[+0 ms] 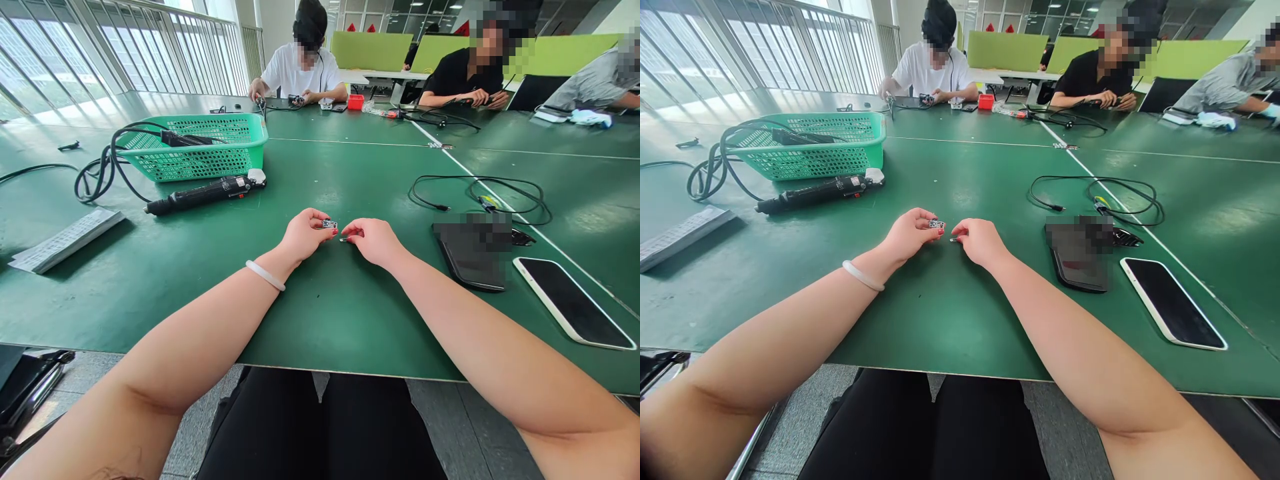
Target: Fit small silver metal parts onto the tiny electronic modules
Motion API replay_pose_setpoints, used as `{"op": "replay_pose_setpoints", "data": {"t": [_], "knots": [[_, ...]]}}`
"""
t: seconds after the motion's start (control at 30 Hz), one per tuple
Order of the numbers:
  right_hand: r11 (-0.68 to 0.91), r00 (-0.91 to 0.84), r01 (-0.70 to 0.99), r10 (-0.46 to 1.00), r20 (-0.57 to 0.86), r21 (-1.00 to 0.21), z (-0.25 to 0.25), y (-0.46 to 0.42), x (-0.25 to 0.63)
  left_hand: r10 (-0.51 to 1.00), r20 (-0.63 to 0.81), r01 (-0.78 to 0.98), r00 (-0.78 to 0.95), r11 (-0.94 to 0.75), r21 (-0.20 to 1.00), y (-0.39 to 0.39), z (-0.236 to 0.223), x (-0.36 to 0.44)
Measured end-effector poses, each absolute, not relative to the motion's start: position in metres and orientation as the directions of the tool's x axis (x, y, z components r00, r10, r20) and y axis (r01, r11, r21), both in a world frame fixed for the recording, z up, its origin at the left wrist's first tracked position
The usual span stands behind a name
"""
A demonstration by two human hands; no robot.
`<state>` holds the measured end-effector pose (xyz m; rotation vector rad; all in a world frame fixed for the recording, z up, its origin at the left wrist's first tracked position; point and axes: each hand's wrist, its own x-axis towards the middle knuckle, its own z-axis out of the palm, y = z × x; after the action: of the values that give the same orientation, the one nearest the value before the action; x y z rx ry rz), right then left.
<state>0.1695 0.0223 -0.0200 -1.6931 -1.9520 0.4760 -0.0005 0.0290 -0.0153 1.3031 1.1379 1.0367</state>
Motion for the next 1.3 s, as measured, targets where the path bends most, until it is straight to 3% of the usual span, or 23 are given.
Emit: {"op": "replay_pose_setpoints", "data": {"t": [0.2,0.37,0.7,0.93,1.17,1.3], "knots": [[0.252,-0.112,0.811,0.953,0.281,-0.528,-0.017,0.021,0.171,0.984,-0.028,0.054,0.174,0.019,0.998,0.03,-0.016,0.0],[0.338,-0.255,0.864,0.933,0.254,-0.374,-0.027,0.026,0.173,0.986,-0.028,0.055,0.163,0.019,0.998,0.028,-0.014,0.0],[0.303,-0.249,0.894,0.948,0.197,-0.33,-0.026,0.034,0.175,0.986,-0.026,0.077,0.165,0.014,0.997,0.029,-0.014,0.0],[0.34,-0.284,0.914,0.926,0.25,-0.223,-0.03,0.033,0.175,0.987,-0.022,0.076,0.16,0.01,0.997,0.03,-0.016,-0.001],[0.332,-0.261,0.862,0.939,0.225,-0.384,-0.027,0.032,0.176,0.986,-0.016,0.071,0.164,0.005,0.997,0.028,-0.015,0.0],[0.333,-0.264,0.866,0.938,0.225,-0.373,-0.032,0.037,0.175,0.985,-0.011,0.104,0.171,-0.007,0.995,0.028,-0.015,0.0]]}}
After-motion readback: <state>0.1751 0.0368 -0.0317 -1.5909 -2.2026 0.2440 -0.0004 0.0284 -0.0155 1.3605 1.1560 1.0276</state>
